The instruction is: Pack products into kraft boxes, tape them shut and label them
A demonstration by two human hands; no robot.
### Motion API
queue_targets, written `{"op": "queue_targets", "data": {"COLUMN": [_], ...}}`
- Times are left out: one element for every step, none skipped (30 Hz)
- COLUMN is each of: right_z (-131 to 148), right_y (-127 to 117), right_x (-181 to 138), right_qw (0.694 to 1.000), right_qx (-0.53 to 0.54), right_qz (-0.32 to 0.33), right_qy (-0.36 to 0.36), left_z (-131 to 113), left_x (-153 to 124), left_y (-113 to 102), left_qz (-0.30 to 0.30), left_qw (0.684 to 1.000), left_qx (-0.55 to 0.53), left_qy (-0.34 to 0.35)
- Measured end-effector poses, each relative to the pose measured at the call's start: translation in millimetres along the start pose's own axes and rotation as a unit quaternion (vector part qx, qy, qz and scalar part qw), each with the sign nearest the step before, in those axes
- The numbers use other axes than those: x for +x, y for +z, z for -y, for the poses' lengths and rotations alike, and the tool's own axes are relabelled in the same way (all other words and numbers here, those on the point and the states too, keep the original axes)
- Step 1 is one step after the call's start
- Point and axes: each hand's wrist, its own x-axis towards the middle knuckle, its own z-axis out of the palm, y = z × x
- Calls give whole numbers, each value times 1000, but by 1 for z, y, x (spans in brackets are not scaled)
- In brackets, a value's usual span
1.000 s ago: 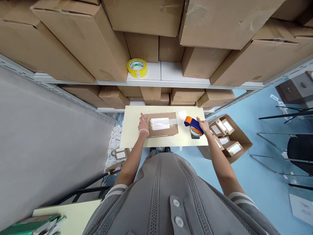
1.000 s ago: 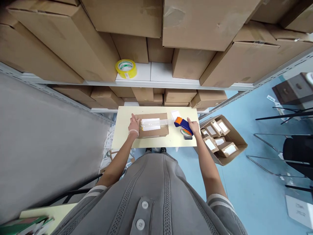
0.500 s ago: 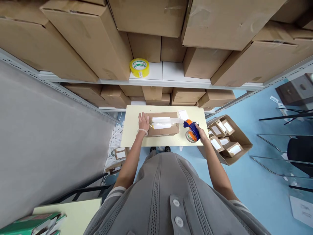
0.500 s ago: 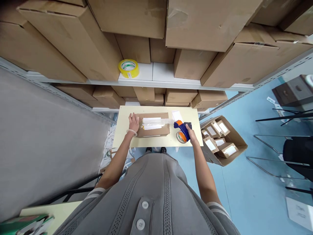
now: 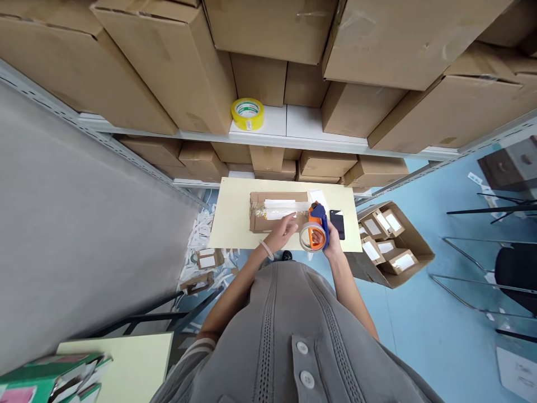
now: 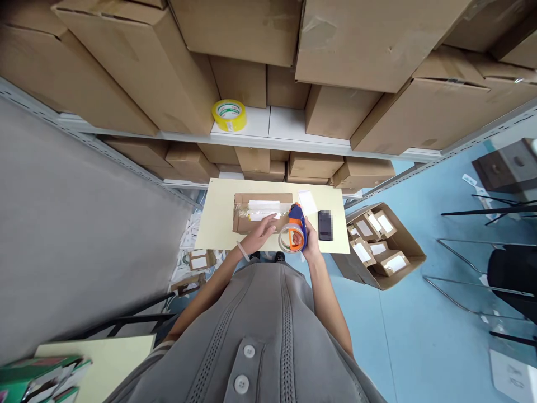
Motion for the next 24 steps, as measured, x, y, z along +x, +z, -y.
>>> {"op": "queue_targets", "data": {"right_z": [0, 1, 0, 0, -1, -2, -4, -6, -7, -8, -9, -10, -11, -11, -12, -13, -14, -16, -19, -21, -24, -27, -30, -32], "right_y": [6, 11, 16, 19, 22, 23, 24, 24, 24, 25, 25, 26, 28, 31, 34, 38, 43, 48, 54, 60, 65, 71, 76, 81], "right_x": [-2, -4, -6, -8, -10, -13, -15, -18, -20, -22, -24, -26, -27, -28, -29, -29, -29, -29, -29, -29, -29, -30, -31, -32], "right_qw": [1000, 1000, 999, 998, 996, 994, 991, 989, 987, 985, 984, 984, 983, 983, 982, 982, 982, 982, 984, 987, 990, 992, 994, 995], "right_qx": [2, -1, -7, -16, -25, -35, -42, -48, -52, -53, -53, -50, -47, -43, -39, -36, -34, -32, -31, -28, -22, -15, -8, -3], "right_qz": [8, 22, 39, 62, 85, 106, 125, 140, 151, 158, 163, 168, 172, 177, 181, 185, 186, 183, 174, 159, 140, 122, 107, 100], "right_qy": [-5, -10, -15, -16, -11, -2, 10, 23, 35, 42, 44, 41, 35, 28, 23, 21, 21, 23, 24, 23, 19, 12, 3, -3], "left_z": [-2, -3, -4, -5, -6, -8, -10, -12, -15, -17, -20, -22, -24, -26, -27, -28, -28, -28, -27, -27, -27, -28, -29, -31], "left_x": [-3, -5, -6, -7, -8, -9, -9, -10, -12, -13, -15, -18, -22, -25, -30, -34, -40, -45, -51, -57, -63, -69, -76, -82], "left_y": [3, 5, 7, 8, 8, 8, 7, 6, 4, 3, 1, 0, -2, -3, -5, -7, -9, -12, -15, -18, -22, -25, -29, -33], "left_qz": [22, 34, 35, 27, 13, -5, -23, -41, -55, -66, -74, -81, -87, -94, -103, -115, -127, -139, -150, -161, -171, -178, -184, -190], "left_qw": [1000, 999, 999, 1000, 1000, 999, 998, 997, 996, 995, 995, 994, 994, 993, 993, 992, 991, 990, 988, 986, 984, 982, 980, 977], "left_qx": [-7, -7, 0, 10, 23, 35, 46, 54, 56, 55, 51, 45, 39, 33, 29, 27, 26, 27, 30, 37, 47, 60, 77, 96], "left_qy": [-10, -13, -9, -1, 8, 17, 24, 30, 37, 44, 51, 57, 59, 58, 52, 45, 36, 27, 20, 14, 8, 1, -8, -19]}}
